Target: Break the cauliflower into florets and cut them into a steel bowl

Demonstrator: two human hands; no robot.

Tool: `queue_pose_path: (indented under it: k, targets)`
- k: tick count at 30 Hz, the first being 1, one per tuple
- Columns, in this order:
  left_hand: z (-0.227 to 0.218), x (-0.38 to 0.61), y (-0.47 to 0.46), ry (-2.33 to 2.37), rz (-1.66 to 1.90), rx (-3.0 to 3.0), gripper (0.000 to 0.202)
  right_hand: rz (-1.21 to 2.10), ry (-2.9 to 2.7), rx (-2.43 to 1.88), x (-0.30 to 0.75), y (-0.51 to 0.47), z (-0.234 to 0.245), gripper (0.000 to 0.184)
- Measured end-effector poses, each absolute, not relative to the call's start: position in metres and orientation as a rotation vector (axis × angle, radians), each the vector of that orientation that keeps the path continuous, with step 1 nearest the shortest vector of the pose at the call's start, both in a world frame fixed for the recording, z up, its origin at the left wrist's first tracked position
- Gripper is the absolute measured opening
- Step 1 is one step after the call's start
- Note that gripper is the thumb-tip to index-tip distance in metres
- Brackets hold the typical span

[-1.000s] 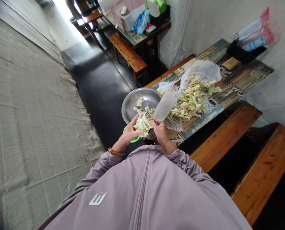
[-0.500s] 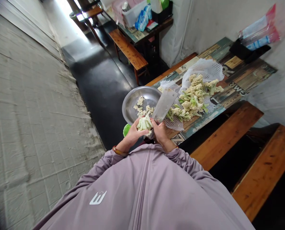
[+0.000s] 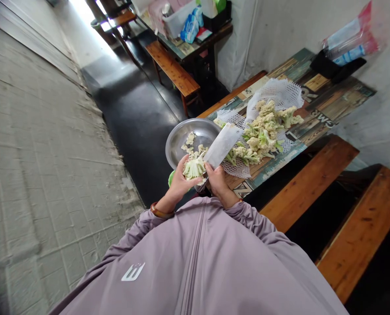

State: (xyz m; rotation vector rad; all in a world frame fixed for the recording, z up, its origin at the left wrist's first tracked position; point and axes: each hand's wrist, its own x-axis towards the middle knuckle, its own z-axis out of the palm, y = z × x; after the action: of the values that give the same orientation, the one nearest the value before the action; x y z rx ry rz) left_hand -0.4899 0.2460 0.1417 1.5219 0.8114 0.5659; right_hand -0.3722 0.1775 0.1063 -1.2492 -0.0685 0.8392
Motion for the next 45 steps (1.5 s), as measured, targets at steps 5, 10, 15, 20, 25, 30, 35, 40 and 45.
queue_pose_path:
  k: [5,10,15,20,25,30,35,40,45]
  targets:
    - [0.145,-0.496,0.243,0.770,0.485,1.681,0.098,0.884,-0.031,-1.283,-0.374,0.177,0.109,0.035]
    - [0.154,-0.508,0.251,0.666,0.418,1.740,0.103,0.899,-0.002,-1.244,-0.380,0.176,0.110,0.034]
    - [0.157,-0.514,0.251,0.802,0.554,1.793,0.132,0.924,-0.041,-1.263,-0.387,0.177,0.114,0.033]
    - [0.152,-0.527,0.249,0.848,0.676,1.754,0.125,0.949,-0.077,-1.330,-0.396,0.182,0.118,0.030]
    - [0.140,-0.544,0.248,0.813,0.694,1.593,0.083,1.045,-0.102,-1.290,-0.414,0.193,0.116,0.029]
    - [0.132,-0.563,0.256,0.825,0.706,1.358,0.093,1.132,-0.133,-1.230,-0.442,0.211,0.107,0.031]
    - [0.130,-0.600,0.269,0.921,0.730,1.382,0.097,1.210,-0.148,-1.199,-0.481,0.235,0.103,0.031]
    - [0.131,-0.650,0.281,0.993,0.774,1.500,0.099,1.327,-0.148,-1.186,-0.530,0.255,0.101,0.032]
    - [0.130,-0.696,0.295,1.009,0.801,1.535,0.096,1.513,-0.195,-1.092,-0.575,0.269,0.105,0.029]
